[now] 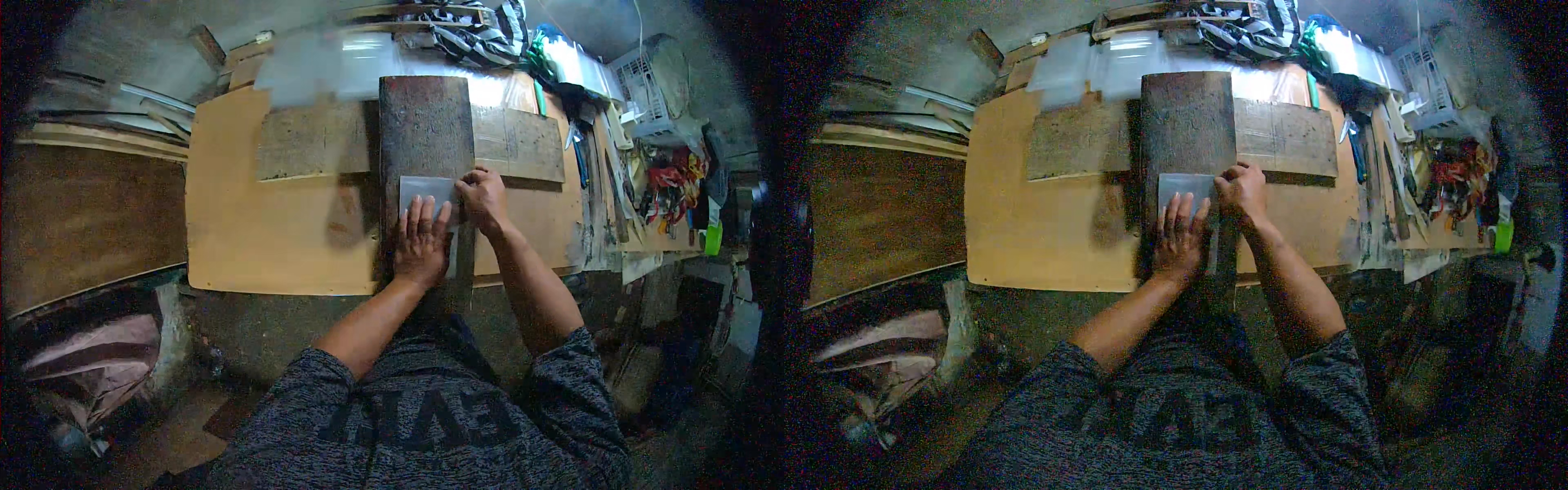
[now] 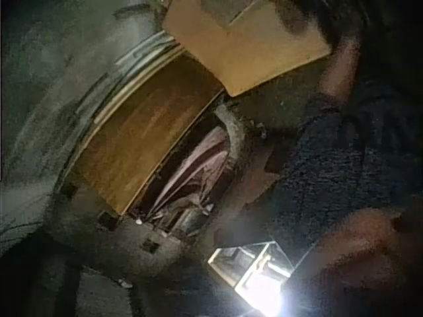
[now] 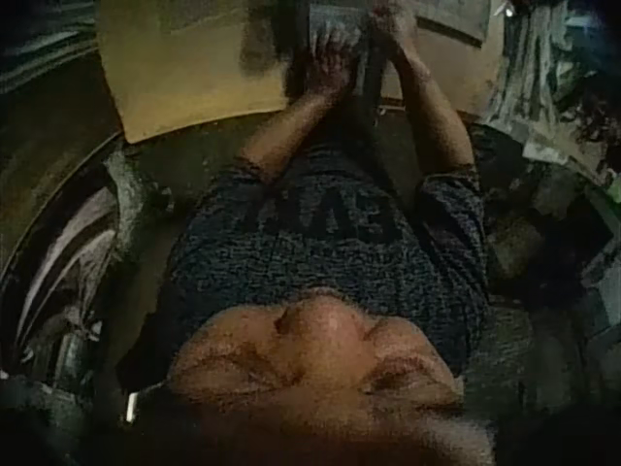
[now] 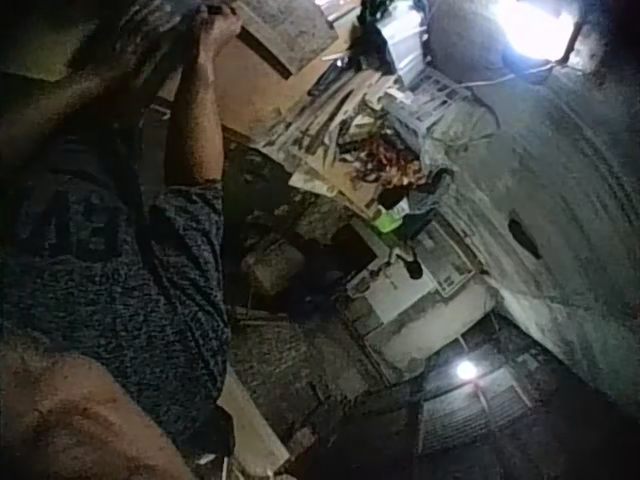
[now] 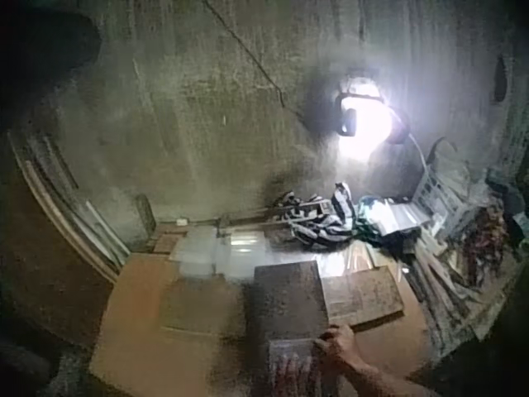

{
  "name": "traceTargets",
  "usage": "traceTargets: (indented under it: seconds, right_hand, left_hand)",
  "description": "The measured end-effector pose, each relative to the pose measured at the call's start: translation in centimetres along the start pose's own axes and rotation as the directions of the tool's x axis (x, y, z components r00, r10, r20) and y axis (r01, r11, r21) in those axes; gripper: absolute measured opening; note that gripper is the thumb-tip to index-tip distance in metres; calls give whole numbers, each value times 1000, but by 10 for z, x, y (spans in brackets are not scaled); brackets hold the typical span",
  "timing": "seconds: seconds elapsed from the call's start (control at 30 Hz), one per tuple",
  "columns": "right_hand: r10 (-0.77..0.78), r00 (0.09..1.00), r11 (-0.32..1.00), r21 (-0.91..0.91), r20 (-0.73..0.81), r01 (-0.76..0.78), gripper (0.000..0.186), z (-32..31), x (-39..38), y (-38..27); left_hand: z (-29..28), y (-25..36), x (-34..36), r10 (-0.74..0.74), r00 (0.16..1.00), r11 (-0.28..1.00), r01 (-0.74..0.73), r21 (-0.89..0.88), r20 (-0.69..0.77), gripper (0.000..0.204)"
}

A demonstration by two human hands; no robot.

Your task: The person places two wooden planks on a workbench, then unrolls and cuts a strip of flexible veneer using a utility knife.

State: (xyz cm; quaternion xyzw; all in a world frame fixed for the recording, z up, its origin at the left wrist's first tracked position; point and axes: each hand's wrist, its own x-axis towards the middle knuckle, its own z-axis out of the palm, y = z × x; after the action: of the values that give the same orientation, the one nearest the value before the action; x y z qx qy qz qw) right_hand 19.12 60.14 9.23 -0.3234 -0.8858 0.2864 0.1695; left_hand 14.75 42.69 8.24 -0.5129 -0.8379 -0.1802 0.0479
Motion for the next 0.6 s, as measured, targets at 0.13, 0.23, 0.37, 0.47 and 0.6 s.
traceTargets:
  seconds: [0.13,0.23,0.37,0.47,0.6]
  right_hand:
    - [123,991,992,28,53,-125,22,-4,2,-15]
    - [132,990,991,12,49,-133,22,-7,2,-18]
    - [83,997,996,-11,5,-83,21,-7,-1,-19]
    - [-1,998,998,-70,-56,-3,18,6,-1,-5]
    - [-182,965,982,-87,-187,168,16,20,2,4]
  left_hand:
    - [-2,0,0,-8,1000,996,6,88,24,59]
    - [-3,0,0,-6,999,997,3,79,41,60]
    - [3,-2,0,0,1000,999,-1,51,17,61]
    - [8,-5,-2,7,999,994,-11,105,35,59]
    - [5,-8,-2,7,1000,1000,-7,16,12,61]
